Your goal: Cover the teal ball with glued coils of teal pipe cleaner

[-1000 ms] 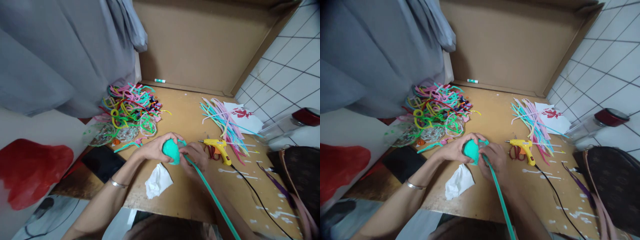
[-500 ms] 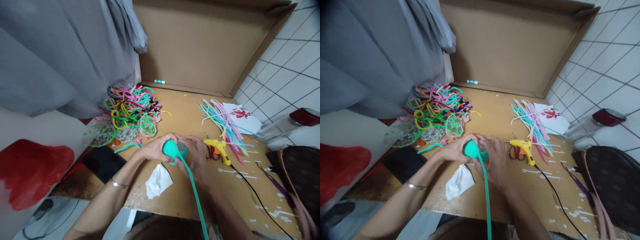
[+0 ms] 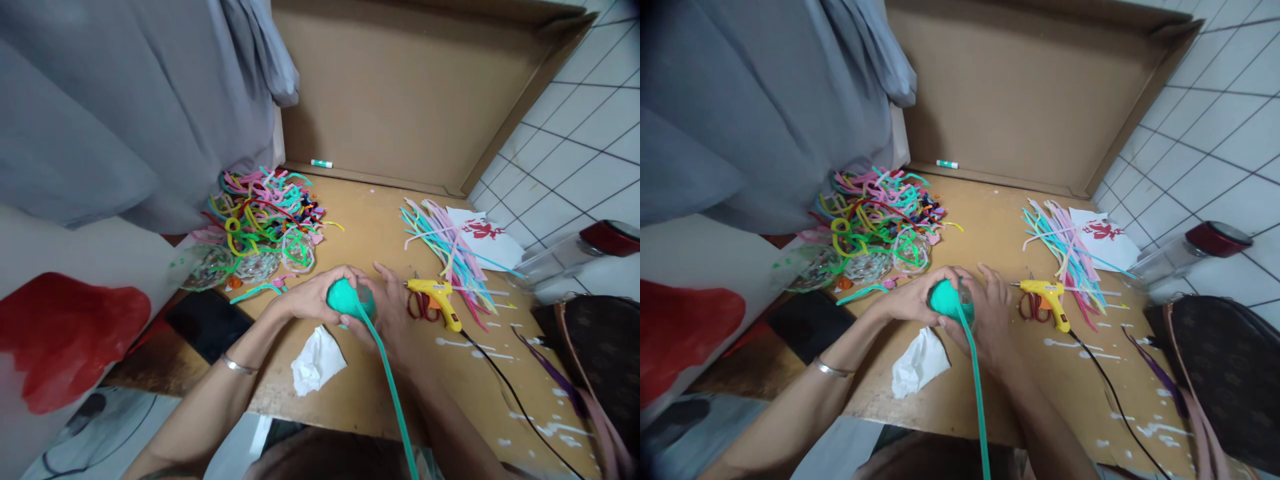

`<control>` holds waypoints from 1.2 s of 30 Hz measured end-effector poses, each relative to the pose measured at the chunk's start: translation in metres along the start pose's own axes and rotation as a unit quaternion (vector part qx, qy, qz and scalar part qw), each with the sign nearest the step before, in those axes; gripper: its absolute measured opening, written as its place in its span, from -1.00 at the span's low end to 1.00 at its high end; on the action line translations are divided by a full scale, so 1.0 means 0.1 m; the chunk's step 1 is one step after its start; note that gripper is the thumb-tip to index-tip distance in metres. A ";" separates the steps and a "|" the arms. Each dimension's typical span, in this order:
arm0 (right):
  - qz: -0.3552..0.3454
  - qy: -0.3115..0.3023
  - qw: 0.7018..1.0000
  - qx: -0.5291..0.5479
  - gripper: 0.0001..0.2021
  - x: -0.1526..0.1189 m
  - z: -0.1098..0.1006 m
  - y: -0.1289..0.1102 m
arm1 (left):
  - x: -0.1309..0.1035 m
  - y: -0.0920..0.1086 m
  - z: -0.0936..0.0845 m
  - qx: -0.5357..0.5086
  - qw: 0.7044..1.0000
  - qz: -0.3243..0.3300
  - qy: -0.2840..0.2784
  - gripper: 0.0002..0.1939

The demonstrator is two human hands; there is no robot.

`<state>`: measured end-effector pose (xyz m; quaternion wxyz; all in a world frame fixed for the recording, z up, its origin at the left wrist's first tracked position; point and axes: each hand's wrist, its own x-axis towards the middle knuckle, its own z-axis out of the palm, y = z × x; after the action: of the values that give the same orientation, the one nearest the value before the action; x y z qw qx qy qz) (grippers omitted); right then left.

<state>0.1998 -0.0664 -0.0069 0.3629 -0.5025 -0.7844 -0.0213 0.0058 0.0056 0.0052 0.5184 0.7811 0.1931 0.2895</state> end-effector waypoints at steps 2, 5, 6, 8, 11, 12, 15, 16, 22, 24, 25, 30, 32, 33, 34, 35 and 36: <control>-0.002 0.004 1.000 0.011 -0.46 0.00 0.02 0.00 | 0.00 0.01 0.00 -0.001 1.000 0.000 -0.001 -0.47; 0.011 0.003 1.000 0.024 -0.45 0.00 0.06 0.00 | 0.00 0.03 0.00 0.004 1.000 -0.004 -0.002 -0.46; 0.018 0.003 0.999 0.029 -0.45 0.00 0.06 0.00 | 0.00 0.03 -0.01 0.005 1.000 -0.006 -0.004 -0.46; 0.032 0.003 0.999 0.044 -0.47 0.00 0.07 0.00 | 0.00 0.04 -0.01 0.006 1.000 -0.010 -0.006 -0.46; 0.048 0.010 0.996 0.074 -0.48 -0.01 0.06 0.00 | 0.00 0.03 0.00 0.005 1.000 -0.016 -0.001 -0.47; 0.050 0.009 0.996 0.079 -0.47 -0.01 0.06 0.01 | 0.00 0.02 0.00 0.003 1.000 -0.016 0.003 -0.48; 0.046 -0.006 0.996 0.071 -0.43 -0.01 0.05 0.01 | 0.00 0.01 0.01 -0.001 1.000 -0.015 0.008 -0.48; 0.045 -0.009 0.997 0.066 -0.43 0.00 0.04 0.01 | 0.00 0.01 0.01 -0.002 1.000 -0.015 0.006 -0.48; 0.045 -0.014 0.996 0.079 -0.48 0.01 0.02 0.00 | 0.00 0.05 0.00 0.003 1.000 -0.027 0.000 -0.48; 0.050 -0.010 0.995 0.084 -0.48 0.00 0.02 0.01 | -0.01 0.05 0.00 0.001 1.000 -0.027 0.000 -0.48; 0.049 -0.010 0.995 0.084 -0.47 0.00 0.02 0.01 | -0.01 0.05 0.00 -0.001 1.000 -0.024 0.001 -0.48; 0.030 -0.015 0.996 0.077 -0.46 0.01 0.04 0.00 | -0.01 0.03 -0.01 -0.002 1.000 -0.019 0.000 -0.48; 0.036 -0.016 0.996 0.078 -0.46 0.02 0.03 0.00 | -0.01 0.03 -0.01 0.000 1.000 -0.020 -0.002 -0.47; 0.038 -0.016 0.996 0.083 -0.46 0.02 0.01 -0.01 | -0.01 0.02 -0.02 0.003 1.000 -0.024 -0.001 -0.47; 0.037 -0.019 0.995 0.092 -0.46 0.02 -0.02 -0.01 | -0.01 0.02 -0.02 0.009 0.999 -0.031 0.000 -0.46; 0.033 -0.020 0.994 0.107 -0.47 0.02 -0.05 0.00 | -0.01 0.02 -0.02 0.016 0.999 -0.040 0.001 -0.45; 0.030 -0.020 0.991 0.126 -0.49 0.02 -0.09 0.00 | -0.01 0.01 -0.02 0.020 0.999 -0.048 0.004 -0.45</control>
<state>0.2045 -0.0686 0.0007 0.4078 -0.4761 -0.7729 0.0985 0.0034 0.0057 0.0068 0.5149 0.7803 0.2380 0.2634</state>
